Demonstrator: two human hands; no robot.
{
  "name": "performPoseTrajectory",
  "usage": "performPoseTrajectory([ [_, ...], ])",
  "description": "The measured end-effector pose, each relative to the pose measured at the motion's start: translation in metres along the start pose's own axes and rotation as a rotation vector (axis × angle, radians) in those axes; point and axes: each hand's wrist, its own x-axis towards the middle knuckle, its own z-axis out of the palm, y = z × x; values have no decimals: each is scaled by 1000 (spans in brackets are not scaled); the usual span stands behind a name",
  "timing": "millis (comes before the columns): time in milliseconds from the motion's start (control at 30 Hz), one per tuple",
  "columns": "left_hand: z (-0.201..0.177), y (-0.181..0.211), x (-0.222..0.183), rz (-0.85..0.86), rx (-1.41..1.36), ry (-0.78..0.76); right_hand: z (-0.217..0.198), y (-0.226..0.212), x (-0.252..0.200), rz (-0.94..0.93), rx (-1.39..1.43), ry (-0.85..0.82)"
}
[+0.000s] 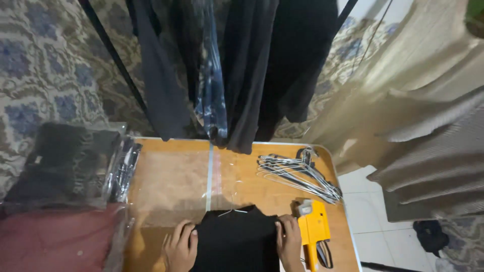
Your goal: Hanging a black shirt on a hanger and placing it on a clothing rack.
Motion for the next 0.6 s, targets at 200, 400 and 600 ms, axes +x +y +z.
performPoseTrajectory([
  [200, -45, 45, 54, 140, -60, 119, -46, -41, 56, 34, 2, 44],
  [400, -83, 77, 93, 116, -124, 93, -71, -79, 96, 20, 26, 91],
  [600, -131, 111, 126, 150, -198, 67, -101, -106, 127, 95, 84, 94],
])
